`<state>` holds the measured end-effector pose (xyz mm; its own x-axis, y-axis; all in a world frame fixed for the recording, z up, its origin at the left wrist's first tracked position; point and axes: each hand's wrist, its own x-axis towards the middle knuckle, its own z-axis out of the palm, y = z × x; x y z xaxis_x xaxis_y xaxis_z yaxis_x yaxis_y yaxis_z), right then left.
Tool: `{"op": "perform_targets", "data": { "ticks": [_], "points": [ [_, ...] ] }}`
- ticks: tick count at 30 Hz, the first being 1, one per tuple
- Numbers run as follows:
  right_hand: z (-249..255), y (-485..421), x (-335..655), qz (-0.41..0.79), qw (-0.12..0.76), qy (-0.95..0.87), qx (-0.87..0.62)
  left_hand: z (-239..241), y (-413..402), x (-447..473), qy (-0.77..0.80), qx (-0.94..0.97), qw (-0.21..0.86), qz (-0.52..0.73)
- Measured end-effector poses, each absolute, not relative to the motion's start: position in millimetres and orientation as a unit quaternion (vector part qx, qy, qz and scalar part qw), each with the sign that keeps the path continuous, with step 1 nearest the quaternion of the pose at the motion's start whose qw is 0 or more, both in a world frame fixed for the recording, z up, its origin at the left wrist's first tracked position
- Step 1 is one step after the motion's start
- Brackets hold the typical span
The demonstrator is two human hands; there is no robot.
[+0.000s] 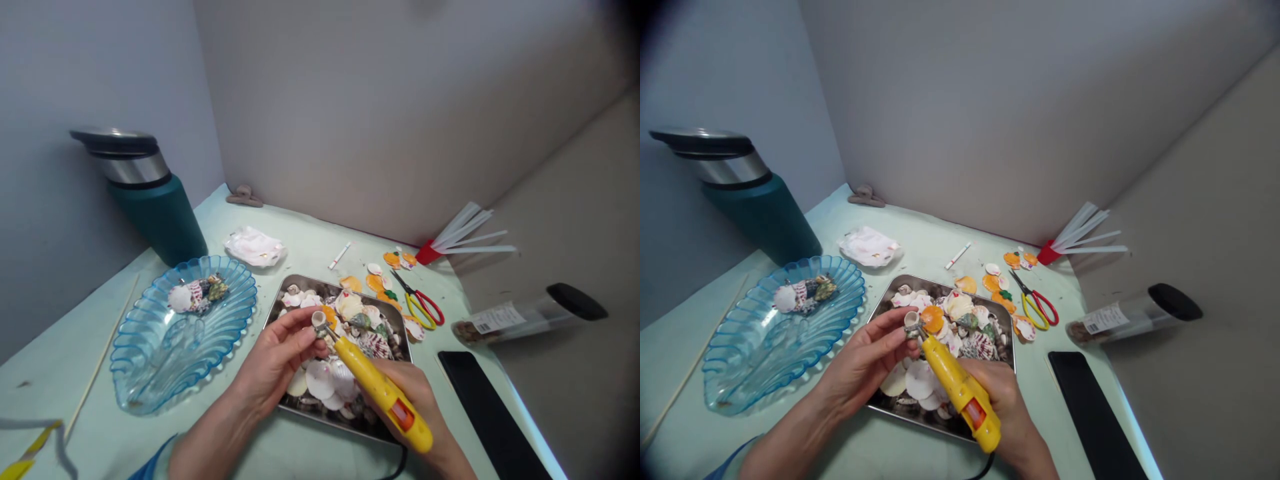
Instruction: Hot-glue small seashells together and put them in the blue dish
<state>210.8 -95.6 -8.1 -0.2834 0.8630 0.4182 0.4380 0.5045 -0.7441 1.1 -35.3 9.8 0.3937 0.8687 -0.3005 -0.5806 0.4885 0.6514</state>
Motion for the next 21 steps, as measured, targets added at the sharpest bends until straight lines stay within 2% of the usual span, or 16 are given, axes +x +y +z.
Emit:
{"op": "perform_targets", "data": {
  "ticks": [21],
  "points": [
    [-11.2, -96.8, 211.8, 0.275, 0.415, -0.752, -0.432, 7.4, -34.8, 0.9, 0.301, 0.238, 0.806, 0.451]
  ]
}}
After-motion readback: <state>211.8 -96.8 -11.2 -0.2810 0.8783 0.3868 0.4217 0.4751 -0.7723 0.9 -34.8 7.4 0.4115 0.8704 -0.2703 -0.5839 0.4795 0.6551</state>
